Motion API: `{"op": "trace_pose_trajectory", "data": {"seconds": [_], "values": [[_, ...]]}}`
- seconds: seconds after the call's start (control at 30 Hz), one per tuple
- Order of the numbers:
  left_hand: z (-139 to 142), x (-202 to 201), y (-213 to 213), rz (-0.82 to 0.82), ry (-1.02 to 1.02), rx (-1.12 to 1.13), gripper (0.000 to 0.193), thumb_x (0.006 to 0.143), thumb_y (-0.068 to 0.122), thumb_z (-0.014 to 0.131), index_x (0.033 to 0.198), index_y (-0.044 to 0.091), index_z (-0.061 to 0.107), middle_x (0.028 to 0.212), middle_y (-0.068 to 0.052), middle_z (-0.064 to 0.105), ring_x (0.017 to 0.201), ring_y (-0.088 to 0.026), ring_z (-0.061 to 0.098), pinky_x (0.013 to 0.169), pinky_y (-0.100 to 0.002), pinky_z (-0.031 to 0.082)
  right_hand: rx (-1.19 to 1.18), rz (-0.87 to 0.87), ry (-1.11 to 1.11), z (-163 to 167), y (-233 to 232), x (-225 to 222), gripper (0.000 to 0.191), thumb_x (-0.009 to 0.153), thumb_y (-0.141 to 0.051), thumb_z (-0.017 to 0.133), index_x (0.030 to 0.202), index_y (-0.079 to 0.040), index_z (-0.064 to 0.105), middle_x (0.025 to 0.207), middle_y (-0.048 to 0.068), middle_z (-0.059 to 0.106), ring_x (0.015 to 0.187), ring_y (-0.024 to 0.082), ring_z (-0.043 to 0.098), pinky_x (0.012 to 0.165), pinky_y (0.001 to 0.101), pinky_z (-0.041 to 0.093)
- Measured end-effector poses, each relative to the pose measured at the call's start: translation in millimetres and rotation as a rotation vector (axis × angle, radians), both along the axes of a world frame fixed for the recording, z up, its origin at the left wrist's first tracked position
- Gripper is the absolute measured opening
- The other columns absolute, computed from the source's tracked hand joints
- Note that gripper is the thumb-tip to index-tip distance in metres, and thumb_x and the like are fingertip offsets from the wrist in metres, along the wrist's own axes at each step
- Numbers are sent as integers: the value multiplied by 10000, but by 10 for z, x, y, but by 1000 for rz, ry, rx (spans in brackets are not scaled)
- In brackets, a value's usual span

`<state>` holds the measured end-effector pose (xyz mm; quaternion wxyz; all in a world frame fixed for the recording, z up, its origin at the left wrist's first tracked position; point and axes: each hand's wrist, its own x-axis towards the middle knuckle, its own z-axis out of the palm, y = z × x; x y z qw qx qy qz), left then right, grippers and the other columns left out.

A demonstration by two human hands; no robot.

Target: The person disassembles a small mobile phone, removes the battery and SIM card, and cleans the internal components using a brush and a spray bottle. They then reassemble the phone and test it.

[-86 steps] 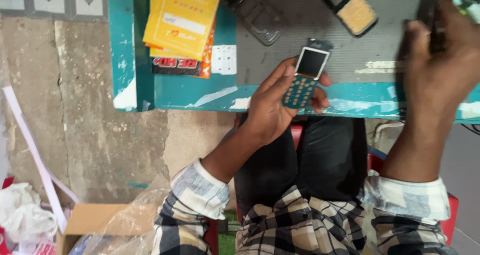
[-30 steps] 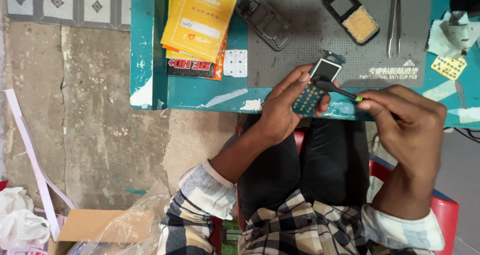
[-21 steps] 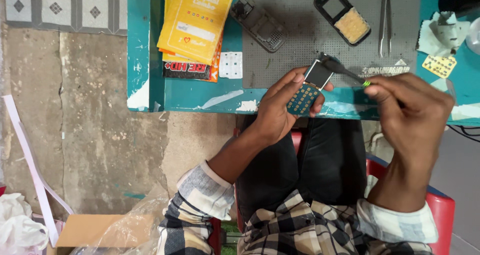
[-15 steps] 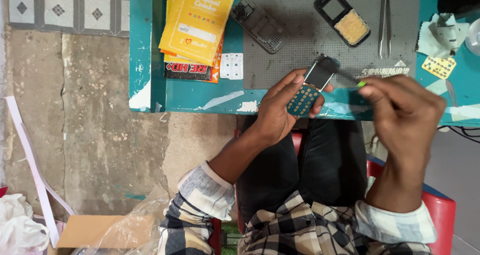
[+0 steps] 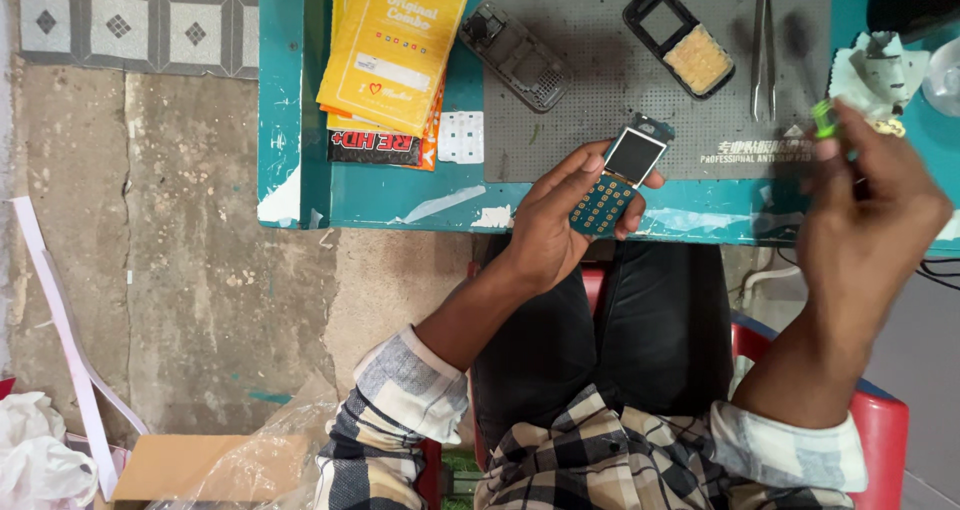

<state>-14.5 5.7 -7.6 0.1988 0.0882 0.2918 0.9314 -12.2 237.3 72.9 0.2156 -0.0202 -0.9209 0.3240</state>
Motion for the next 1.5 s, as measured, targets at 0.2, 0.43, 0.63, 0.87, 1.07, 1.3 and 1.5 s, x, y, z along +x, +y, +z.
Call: {"op": "trace_pose_trajectory", "data": {"seconds": [0.2,0.43,0.63,0.87,1.07,1.3,1.5], "values": [[34,-9,-2,4,-5,-1,419,1201,299,348,1429,-19,499,1261,-194,660,943,-202,629,820,-346,529,362,147,257,60,-23,-113,333,1060,94,716,1376,31,634,1277,215,659,1242,278,658,1042,365,580],[0,12,-14,-7,-59,-26,430,1188,296,398,1444,-35,499,1154,-178,644,953,-213,642,842,-354,529,-723,451,-96,-134,-614,-33,462,883,16,763,1322,37,621,1201,155,676,1008,177,681,837,286,599],[15,12,-11,-3,-38,-66,438,1176,304,415,1451,-25,503,1151,-165,652,944,-204,638,838,-348,520,-890,329,-142,-230,-747,-121,296,934,64,776,1218,94,697,1000,144,747,788,141,706,663,263,600],[84,19,3,7,6,-63,443,1189,321,404,1441,-23,524,1227,-169,667,911,-195,615,811,-332,509,-746,187,-161,-264,-648,-171,145,1037,-28,770,1154,57,774,939,105,753,796,93,662,740,216,528],[127,11,-13,23,-55,-81,455,1161,328,401,1445,-10,509,1221,-167,671,916,-183,627,784,-324,520,-749,220,-45,-239,-528,-136,166,1046,0,684,1199,34,735,1031,88,765,897,117,712,843,226,585],[-1,31,12,21,-42,-52,430,1161,332,416,1409,-3,521,1219,-174,682,907,-193,640,782,-336,533,556,-129,310,-222,329,-372,262,915,106,758,1164,24,738,1193,194,742,1129,355,730,975,394,585],[-32,-20,38,33,-65,6,373,1167,297,418,1345,-10,533,1191,-161,682,882,-199,648,775,-332,534,422,-245,81,-452,669,-529,373,922,-139,727,1263,10,742,1085,227,742,973,370,714,888,444,568]]}}
